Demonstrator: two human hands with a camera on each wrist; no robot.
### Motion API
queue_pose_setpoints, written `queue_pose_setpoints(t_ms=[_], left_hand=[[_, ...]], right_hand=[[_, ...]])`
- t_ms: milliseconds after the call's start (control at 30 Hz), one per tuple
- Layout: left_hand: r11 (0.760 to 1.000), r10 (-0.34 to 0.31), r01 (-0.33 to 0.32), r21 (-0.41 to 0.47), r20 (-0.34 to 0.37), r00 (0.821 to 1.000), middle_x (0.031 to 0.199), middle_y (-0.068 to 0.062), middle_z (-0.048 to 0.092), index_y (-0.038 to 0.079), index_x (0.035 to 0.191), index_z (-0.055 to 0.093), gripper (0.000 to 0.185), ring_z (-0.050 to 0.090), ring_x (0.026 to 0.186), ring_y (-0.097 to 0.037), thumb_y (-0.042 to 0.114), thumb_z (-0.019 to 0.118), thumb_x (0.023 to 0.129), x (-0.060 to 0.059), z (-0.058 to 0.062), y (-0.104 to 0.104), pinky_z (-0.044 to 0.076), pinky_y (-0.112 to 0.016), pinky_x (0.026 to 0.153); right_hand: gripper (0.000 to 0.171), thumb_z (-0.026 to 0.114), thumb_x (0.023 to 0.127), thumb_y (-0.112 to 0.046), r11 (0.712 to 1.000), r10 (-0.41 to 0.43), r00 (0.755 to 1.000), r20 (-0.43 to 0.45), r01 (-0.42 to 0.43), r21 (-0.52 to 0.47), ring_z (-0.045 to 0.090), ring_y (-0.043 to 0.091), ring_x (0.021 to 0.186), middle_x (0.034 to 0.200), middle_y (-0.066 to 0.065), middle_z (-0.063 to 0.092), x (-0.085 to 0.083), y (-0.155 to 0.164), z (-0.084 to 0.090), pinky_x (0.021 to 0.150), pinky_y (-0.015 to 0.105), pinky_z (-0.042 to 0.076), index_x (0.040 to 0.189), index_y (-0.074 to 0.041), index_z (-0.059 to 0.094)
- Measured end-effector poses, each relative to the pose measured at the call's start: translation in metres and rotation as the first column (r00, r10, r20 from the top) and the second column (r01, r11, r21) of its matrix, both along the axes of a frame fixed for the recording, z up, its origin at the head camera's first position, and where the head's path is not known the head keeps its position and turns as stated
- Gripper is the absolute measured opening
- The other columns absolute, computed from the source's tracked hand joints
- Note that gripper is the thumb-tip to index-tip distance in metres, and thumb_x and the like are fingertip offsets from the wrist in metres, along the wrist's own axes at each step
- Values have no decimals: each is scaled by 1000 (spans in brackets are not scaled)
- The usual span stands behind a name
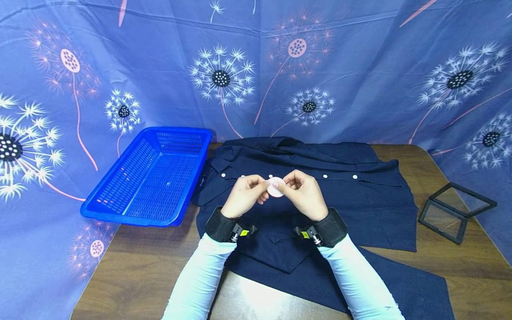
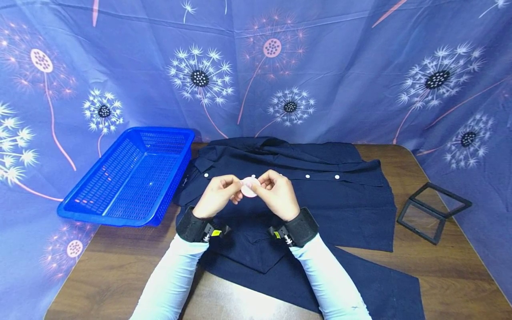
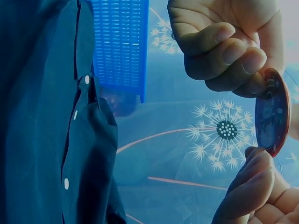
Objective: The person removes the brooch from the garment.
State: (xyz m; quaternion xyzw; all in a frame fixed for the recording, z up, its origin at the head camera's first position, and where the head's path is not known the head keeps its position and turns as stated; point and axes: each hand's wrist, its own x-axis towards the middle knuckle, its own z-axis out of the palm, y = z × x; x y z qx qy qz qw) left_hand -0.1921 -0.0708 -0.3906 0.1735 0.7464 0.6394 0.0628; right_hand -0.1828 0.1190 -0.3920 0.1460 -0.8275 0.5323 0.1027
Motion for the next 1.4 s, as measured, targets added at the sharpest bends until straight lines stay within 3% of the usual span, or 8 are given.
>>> queue_pose_setpoints(t_ms=[467,767,967,1200,1400], left_hand=[[1000,4,-5,19,15,1000,66,1,58,-10,86,61,22,55,58,-8,7,54,97,1,2,-1,51,-19,56],[999,32,-32,32,22,999,66,0,58,-8,85,62,21,56,58,-11,8,54,97,0,4,-6,51,-20,56],[997,52,-53,54,21,998,64,1,57,-8,83,61,21,55,56,-10,7,54,96,0,7,-8,51,-20,55],[994,83,-86,73,36,996,62,3,57,-10,86,61,21,54,54,-8,7,54,96,-1,10,-11,50,-19,54],[992,91,-94,83,35,995,62,2,57,-10,86,61,23,54,55,-9,7,51,97,0,12,-15,50,-19,54]], right_hand=[[14,75,86,-18,1000,-10,1000,-10,10,-8,48,10,58,68,4,56,-1,1,1,50,21,36,86,-6,68],[13,71,90,-16,999,10,1000,-25,-11,-40,54,7,57,71,11,63,-2,3,2,51,20,44,92,-3,69],[15,68,91,-6,993,53,997,-61,-59,-101,62,1,70,88,18,70,-2,6,3,64,16,53,103,2,69],[19,68,90,-7,995,19,990,-139,-32,-92,64,-7,85,101,14,73,-2,14,7,75,13,52,109,-3,70],[28,68,88,0,993,49,972,-229,-73,-96,67,1,95,109,14,72,-1,20,11,83,15,52,116,-5,68]])
